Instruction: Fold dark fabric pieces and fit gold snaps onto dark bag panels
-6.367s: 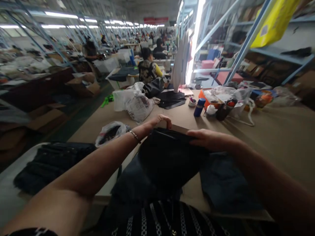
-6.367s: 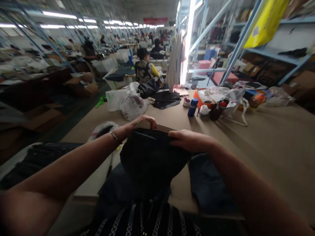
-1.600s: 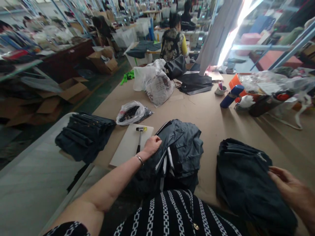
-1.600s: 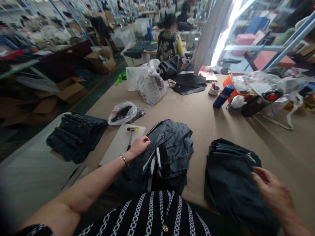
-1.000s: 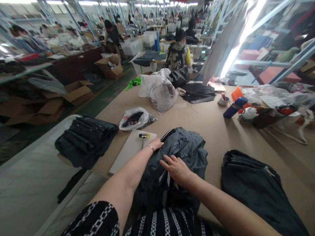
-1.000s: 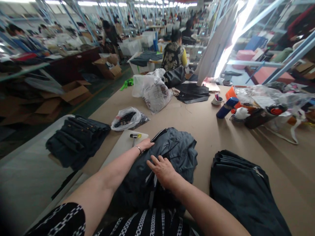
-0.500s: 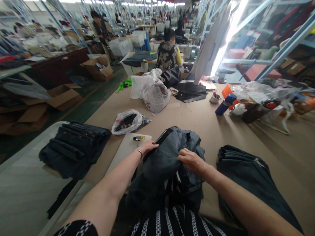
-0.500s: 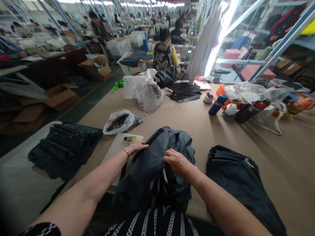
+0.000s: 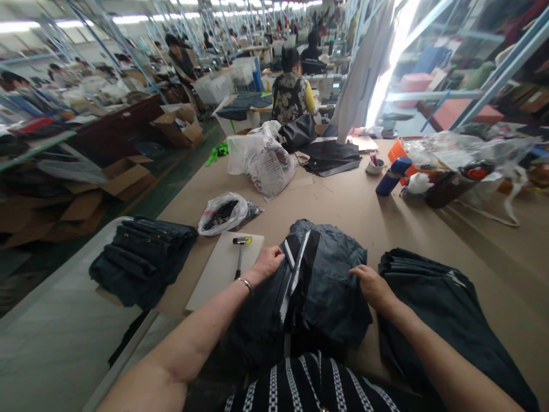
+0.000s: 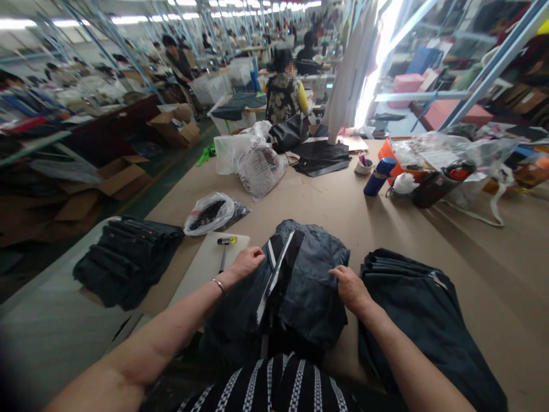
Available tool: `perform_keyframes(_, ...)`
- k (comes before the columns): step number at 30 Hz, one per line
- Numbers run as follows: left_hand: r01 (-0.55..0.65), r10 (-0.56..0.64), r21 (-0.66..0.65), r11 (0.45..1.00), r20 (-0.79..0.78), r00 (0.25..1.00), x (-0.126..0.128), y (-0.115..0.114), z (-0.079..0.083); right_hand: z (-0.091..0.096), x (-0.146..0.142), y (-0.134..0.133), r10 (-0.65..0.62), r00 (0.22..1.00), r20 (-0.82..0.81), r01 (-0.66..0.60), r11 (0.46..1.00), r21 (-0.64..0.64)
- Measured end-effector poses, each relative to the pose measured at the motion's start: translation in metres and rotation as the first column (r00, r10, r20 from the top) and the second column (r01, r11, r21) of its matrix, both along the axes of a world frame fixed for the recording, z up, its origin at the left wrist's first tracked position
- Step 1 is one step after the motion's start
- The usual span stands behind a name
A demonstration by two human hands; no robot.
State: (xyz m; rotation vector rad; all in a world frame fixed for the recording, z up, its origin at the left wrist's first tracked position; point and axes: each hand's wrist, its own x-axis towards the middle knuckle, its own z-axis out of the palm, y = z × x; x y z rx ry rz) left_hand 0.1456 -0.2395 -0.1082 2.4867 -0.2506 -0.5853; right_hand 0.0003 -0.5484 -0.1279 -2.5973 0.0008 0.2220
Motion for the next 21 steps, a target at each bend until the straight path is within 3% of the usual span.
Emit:
perform_keyframes(5,0.017,-0.012,0.078,0.997,-0.072,0.997,-0.023,-0.039,0.005,0.015,0.039,0.06,-0.003,1.0,-0.021,0.009,0.962,0.272)
perform_keyframes(10,-0.015,0.051,0.169,0.986,-0.21,0.976,-0.028,-0.061,0.005,-0.004,0.058,0.108,-0.069,0.987,-0.148,0.122,0.913,0.39)
perform_keyframes(13,0.021,0.03,0.191,0.981,-0.264,0.964,-0.032,-0.067,0.009,-0.015,0.061,0.115,-0.134,0.969,-0.208,0.213,0.878,0.428)
perform_keyframes(16,0.065,-0.02,0.197,0.978,-0.218,0.976,-0.039,-0.074,0.017,-0.016,0.063,0.111,-0.17,0.954,-0.249,0.273,0.835,0.478)
perform_keyframes(21,0.251,-0.251,0.142,0.958,-0.017,0.968,-0.059,-0.088,0.038,0.004,0.062,0.1,-0.288,0.915,-0.282,0.397,0.766,0.506)
